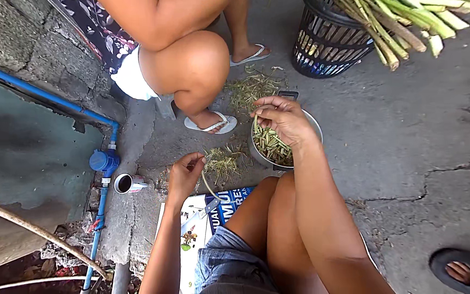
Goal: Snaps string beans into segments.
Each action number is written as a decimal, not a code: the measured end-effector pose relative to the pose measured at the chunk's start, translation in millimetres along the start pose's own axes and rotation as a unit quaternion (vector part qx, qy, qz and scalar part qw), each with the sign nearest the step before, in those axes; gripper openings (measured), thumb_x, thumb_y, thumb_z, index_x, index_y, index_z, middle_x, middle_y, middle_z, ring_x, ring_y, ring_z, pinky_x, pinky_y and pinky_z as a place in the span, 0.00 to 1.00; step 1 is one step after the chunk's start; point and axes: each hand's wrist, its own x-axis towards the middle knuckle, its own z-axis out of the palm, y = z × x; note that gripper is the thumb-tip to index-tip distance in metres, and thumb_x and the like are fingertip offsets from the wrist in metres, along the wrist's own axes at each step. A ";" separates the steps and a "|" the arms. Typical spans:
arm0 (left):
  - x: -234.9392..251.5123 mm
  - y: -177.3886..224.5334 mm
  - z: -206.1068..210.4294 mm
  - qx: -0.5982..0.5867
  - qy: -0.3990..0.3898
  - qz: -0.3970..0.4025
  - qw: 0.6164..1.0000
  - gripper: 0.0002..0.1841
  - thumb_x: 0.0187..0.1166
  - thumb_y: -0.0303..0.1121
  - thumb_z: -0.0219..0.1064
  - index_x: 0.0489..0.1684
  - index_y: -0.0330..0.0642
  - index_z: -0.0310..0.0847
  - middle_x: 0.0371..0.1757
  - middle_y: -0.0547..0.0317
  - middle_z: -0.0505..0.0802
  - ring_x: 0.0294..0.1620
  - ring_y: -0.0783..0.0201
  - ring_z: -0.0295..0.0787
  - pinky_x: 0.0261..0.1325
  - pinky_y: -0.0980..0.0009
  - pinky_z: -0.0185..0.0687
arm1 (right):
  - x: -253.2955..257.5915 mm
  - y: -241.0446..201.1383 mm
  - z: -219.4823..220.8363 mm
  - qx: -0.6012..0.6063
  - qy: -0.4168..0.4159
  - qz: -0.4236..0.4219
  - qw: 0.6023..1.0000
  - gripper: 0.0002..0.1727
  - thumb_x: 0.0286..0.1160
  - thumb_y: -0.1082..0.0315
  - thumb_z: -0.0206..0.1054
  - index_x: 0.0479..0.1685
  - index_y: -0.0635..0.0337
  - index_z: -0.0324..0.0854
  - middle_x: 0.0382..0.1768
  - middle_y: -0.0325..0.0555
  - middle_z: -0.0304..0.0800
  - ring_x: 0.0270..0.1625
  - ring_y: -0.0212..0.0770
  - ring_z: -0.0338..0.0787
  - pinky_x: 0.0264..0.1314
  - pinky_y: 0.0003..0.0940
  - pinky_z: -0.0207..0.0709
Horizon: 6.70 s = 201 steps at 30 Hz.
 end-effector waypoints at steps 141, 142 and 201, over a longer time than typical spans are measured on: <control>19.0 3.7 -21.5 -0.032 0.031 0.072 0.996 0.10 0.67 0.20 0.79 0.45 0.35 0.90 0.37 0.64 0.96 0.34 0.80 0.90 0.43 0.81 0.87 | -39.5 31.9 100.6 -0.240 -0.142 -0.210 0.937 0.04 0.72 0.72 0.74 0.39 0.60 0.94 0.50 0.48 0.86 0.50 0.38 0.84 0.52 0.33 0.80; 19.1 3.8 -20.9 -0.028 0.031 0.073 0.996 0.10 0.67 0.20 0.79 0.45 0.35 0.90 0.37 0.63 0.96 0.34 0.80 0.90 0.43 0.81 0.87 | -39.1 32.4 100.2 -0.235 -0.143 -0.209 0.939 0.04 0.73 0.72 0.74 0.38 0.59 0.94 0.50 0.48 0.86 0.49 0.36 0.84 0.51 0.31 0.80; -1.1 -47.0 -55.0 -0.073 0.127 0.025 0.989 0.09 0.79 0.21 0.68 0.52 0.33 0.88 0.45 0.62 0.95 0.43 0.77 0.90 0.53 0.76 0.87 | 9.3 115.0 105.0 -0.545 -0.205 0.074 0.810 0.17 0.77 0.60 0.73 0.61 0.55 0.91 0.74 0.67 0.77 0.78 0.69 0.72 0.75 0.68 0.66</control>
